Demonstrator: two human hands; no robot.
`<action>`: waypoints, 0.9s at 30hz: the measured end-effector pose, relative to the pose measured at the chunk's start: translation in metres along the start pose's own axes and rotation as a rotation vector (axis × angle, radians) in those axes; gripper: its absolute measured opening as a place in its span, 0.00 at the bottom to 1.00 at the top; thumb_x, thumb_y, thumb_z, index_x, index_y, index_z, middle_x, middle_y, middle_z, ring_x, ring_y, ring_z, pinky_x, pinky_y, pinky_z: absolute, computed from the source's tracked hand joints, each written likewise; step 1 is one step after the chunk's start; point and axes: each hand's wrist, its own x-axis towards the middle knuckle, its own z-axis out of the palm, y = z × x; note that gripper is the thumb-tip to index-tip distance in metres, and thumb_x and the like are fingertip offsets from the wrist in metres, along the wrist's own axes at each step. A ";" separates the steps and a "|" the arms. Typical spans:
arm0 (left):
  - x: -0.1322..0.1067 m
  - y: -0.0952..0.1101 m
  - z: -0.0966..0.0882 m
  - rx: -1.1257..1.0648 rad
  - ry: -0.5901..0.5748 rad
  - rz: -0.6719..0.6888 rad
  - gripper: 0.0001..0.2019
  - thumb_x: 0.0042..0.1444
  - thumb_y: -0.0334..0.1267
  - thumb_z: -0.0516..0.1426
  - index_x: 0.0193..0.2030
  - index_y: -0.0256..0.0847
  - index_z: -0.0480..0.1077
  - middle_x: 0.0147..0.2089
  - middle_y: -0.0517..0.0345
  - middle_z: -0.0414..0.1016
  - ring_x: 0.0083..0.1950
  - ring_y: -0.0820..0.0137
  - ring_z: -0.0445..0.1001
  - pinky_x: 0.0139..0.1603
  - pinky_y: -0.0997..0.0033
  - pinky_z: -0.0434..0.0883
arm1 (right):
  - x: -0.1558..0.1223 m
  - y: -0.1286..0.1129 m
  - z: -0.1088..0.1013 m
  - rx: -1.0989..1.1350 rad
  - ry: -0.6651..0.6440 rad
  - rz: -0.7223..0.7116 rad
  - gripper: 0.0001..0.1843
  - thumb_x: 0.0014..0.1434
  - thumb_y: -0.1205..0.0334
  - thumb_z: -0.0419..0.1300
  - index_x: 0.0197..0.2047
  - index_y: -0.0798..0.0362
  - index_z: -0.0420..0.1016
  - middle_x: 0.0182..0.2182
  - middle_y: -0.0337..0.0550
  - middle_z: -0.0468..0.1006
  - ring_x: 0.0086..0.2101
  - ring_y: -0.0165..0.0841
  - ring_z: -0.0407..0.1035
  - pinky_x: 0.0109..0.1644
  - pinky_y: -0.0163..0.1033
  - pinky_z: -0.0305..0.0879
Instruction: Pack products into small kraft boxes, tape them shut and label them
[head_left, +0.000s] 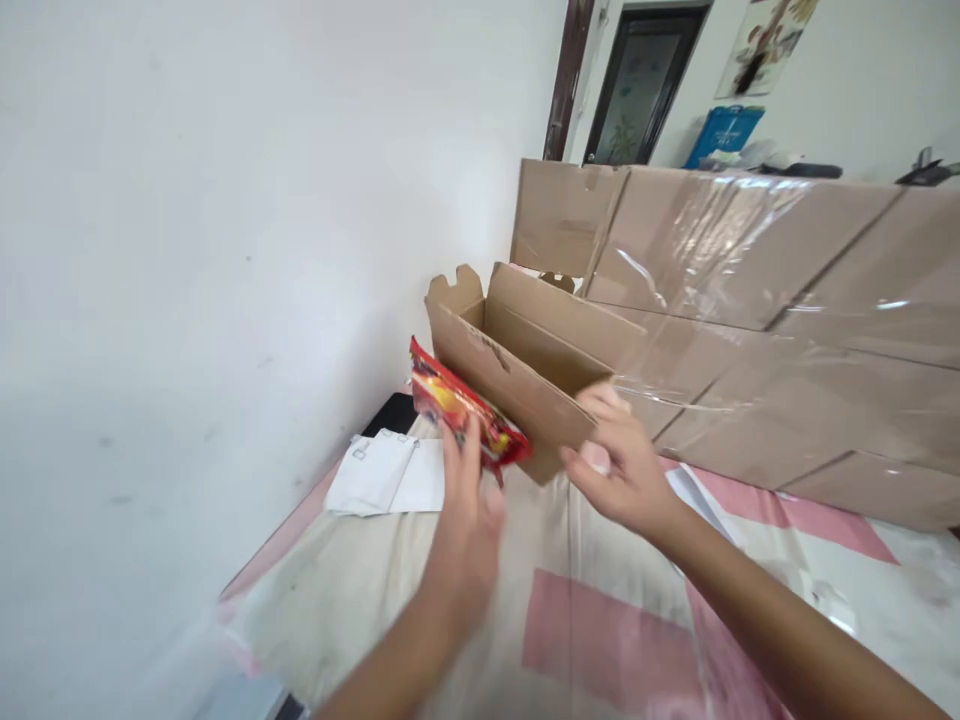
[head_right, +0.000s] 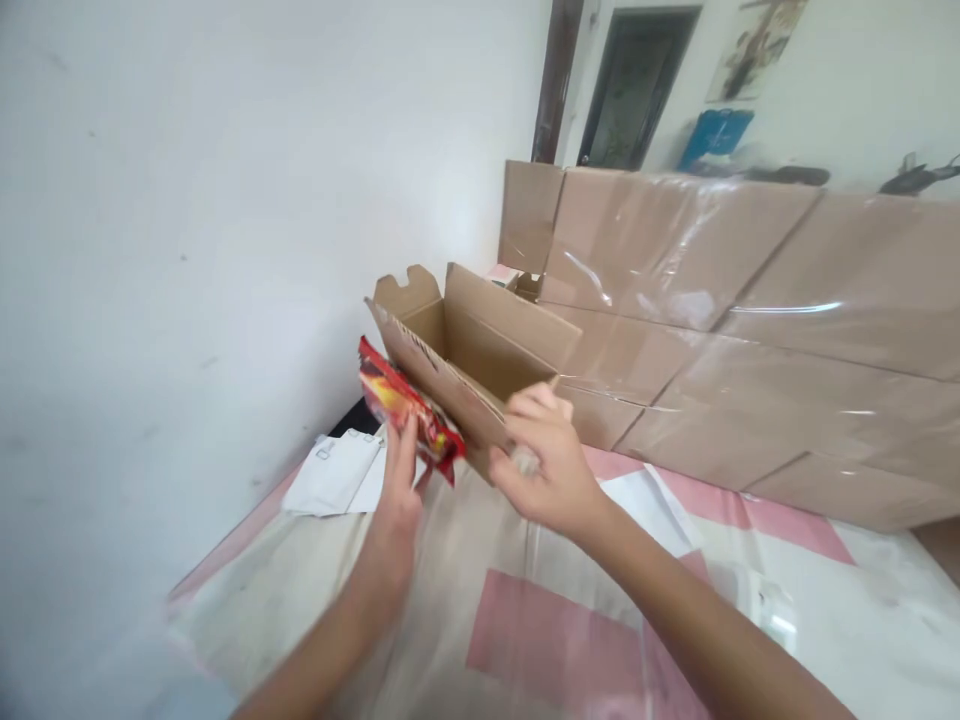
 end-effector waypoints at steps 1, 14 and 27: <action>-0.034 0.005 0.010 0.079 -0.009 0.038 0.38 0.67 0.63 0.48 0.79 0.55 0.43 0.82 0.60 0.20 0.82 0.51 0.34 0.77 0.46 0.52 | -0.024 -0.008 -0.015 0.062 0.015 0.020 0.12 0.63 0.64 0.57 0.27 0.51 0.63 0.29 0.41 0.68 0.39 0.38 0.62 0.43 0.47 0.55; -0.223 -0.014 0.113 0.523 -0.583 0.004 0.56 0.62 0.45 0.59 0.77 0.45 0.14 0.81 0.46 0.20 0.80 0.48 0.42 0.69 0.51 0.71 | -0.196 0.009 -0.053 0.310 0.443 0.101 0.12 0.64 0.70 0.56 0.28 0.51 0.66 0.26 0.40 0.65 0.30 0.35 0.64 0.35 0.45 0.61; -0.120 0.024 0.055 1.014 -0.593 0.281 0.29 0.61 0.56 0.60 0.68 0.58 0.67 0.69 0.51 0.70 0.68 0.46 0.67 0.71 0.32 0.55 | -0.205 0.029 -0.055 -0.145 0.240 -0.111 0.28 0.60 0.50 0.58 0.61 0.53 0.72 0.38 0.48 0.82 0.44 0.46 0.74 0.47 0.52 0.64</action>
